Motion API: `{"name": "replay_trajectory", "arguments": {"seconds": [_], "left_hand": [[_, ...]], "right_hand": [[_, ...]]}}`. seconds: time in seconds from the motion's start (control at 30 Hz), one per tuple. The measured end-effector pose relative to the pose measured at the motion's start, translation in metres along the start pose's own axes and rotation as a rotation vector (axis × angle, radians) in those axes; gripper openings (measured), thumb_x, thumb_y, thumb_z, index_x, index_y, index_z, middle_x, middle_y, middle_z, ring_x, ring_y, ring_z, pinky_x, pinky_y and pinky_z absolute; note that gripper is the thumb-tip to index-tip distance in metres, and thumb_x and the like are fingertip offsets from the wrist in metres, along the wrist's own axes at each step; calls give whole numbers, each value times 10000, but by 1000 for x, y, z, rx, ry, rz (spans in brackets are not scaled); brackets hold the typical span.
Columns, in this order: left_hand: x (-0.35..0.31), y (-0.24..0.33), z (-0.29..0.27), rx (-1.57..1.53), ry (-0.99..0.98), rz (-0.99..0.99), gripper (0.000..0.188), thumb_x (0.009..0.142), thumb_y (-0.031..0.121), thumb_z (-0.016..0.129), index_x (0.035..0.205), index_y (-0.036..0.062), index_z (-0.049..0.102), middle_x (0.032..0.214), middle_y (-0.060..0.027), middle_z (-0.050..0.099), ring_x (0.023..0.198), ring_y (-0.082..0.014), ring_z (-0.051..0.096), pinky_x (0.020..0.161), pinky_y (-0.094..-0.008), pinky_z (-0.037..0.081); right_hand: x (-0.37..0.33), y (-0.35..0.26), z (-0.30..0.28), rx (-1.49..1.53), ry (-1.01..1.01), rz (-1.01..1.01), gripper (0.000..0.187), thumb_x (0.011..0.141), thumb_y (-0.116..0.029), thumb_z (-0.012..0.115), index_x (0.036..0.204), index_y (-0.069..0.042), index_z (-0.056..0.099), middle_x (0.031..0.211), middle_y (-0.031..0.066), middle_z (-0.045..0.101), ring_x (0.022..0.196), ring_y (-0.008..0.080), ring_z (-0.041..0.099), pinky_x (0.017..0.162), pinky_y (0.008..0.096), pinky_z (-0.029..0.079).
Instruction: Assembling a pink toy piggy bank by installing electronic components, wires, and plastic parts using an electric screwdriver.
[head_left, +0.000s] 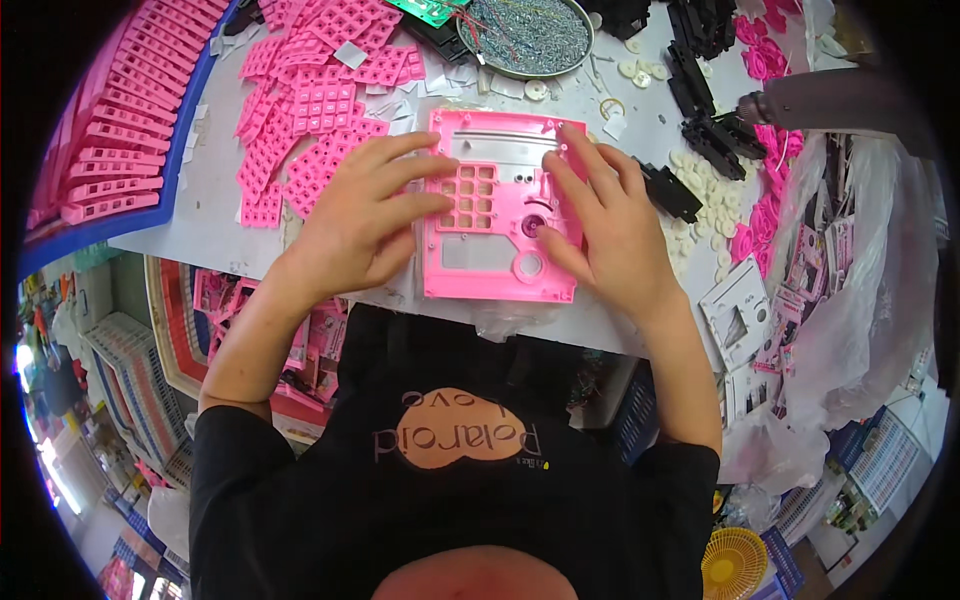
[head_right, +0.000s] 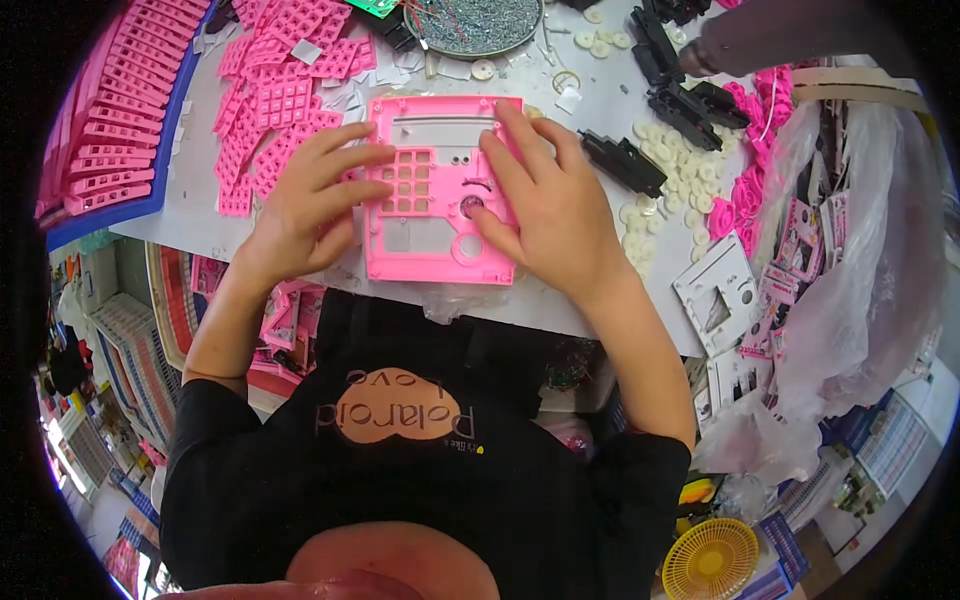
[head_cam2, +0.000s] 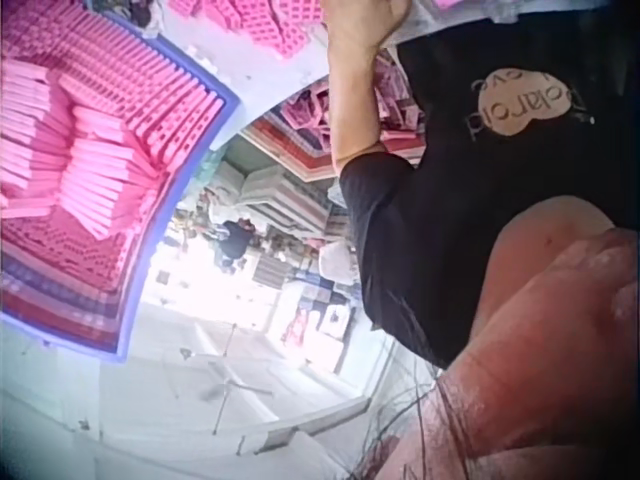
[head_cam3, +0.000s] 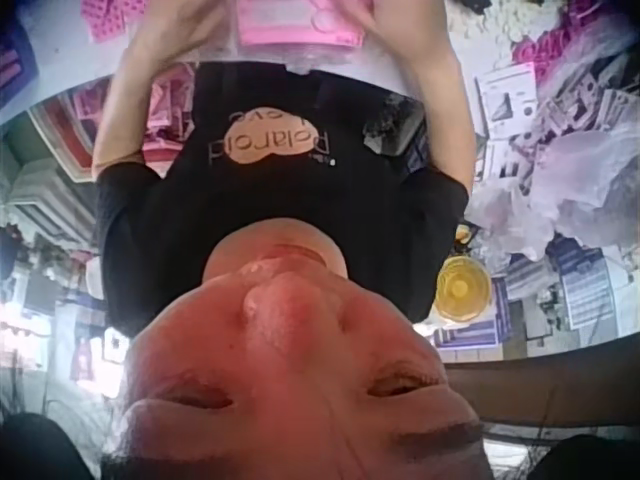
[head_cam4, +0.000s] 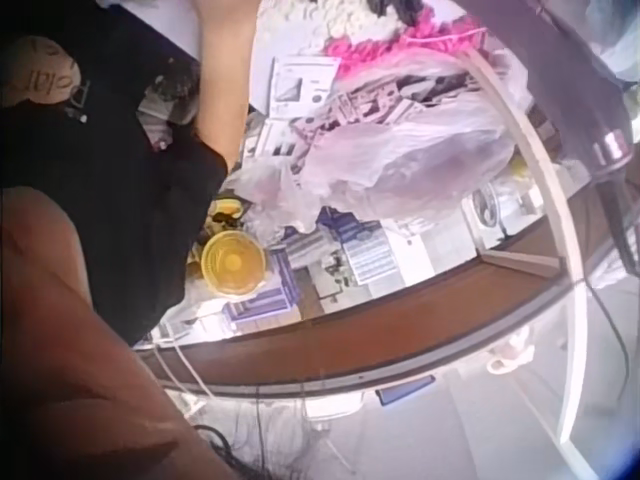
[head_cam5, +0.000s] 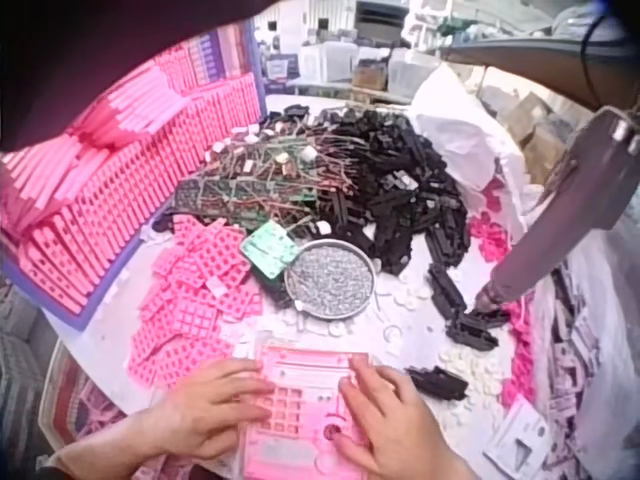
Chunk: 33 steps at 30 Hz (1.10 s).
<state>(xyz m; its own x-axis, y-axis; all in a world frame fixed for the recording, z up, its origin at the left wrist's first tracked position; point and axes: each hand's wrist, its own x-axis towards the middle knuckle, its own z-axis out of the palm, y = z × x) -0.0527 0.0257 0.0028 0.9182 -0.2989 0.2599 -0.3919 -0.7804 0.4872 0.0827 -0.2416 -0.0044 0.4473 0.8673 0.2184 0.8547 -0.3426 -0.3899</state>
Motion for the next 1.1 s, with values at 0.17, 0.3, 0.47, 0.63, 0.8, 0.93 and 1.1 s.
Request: {"name": "replay_trajectory", "arguments": {"seconds": [0.17, 0.3, 0.47, 0.63, 0.8, 0.93, 1.1], "left_hand": [[6, 12, 3, 42, 48, -31, 379, 704, 8, 647, 1078, 54, 681, 1260, -136, 634, 1262, -381, 536, 1030, -523, 432], [12, 29, 11, -67, 79, 32, 394, 711, 10, 668, 1104, 36, 667, 1245, -148, 637, 1240, -386, 550, 1033, -527, 432], [15, 36, 39, -59, -34, 12, 418, 774, 115, 704, 1179, 29, 647, 1259, -134, 633, 1222, -334, 575, 1020, -471, 456], [16, 31, 42, -46, -73, 38, 434, 770, 136, 721, 1186, 34, 648, 1274, -116, 632, 1228, -321, 576, 1010, -457, 463], [15, 21, 33, -26, -131, 84, 462, 732, 122, 741, 1178, 45, 648, 1280, -114, 630, 1232, -327, 571, 998, -460, 460], [18, 17, 25, -36, -184, 122, 475, 721, 113, 744, 1181, 50, 643, 1284, -113, 627, 1242, -336, 561, 996, -469, 454], [18, 19, 28, -41, -172, 109, 481, 720, 96, 743, 1187, 48, 639, 1294, -113, 619, 1246, -340, 556, 1006, -477, 449]], "right_hand": [[4, 2, -10, -80, -116, 3, 642, 811, -316, 747, 1351, -23, 558, 1509, 157, 453, 1263, 392, 473, 1043, 468, 453], [-1, -9, -7, -138, -108, 33, 599, 800, -291, 764, 1287, 7, 584, 1461, 167, 482, 1241, 414, 475, 1007, 476, 476], [-2, -10, 8, -78, -65, 68, 587, 809, -256, 759, 1303, 3, 577, 1478, 161, 449, 1289, 433, 410, 1023, 478, 455], [-25, 3, -6, 129, 138, 106, 463, 807, -168, 764, 1231, -20, 648, 1324, 150, 596, 1131, 349, 568, 925, 410, 507], [-87, 61, -58, 127, 471, 674, 165, 899, -52, 676, 1041, 0, 743, 892, 98, 754, 794, 177, 699, 748, 276, 525], [-93, 97, -93, -115, 337, 788, 196, 866, -115, 696, 1038, -35, 744, 929, 113, 741, 840, 254, 686, 775, 332, 526], [-74, 127, -76, -490, 123, 598, 232, 813, -204, 714, 992, -60, 739, 968, 139, 715, 933, 363, 625, 847, 457, 498]]}}
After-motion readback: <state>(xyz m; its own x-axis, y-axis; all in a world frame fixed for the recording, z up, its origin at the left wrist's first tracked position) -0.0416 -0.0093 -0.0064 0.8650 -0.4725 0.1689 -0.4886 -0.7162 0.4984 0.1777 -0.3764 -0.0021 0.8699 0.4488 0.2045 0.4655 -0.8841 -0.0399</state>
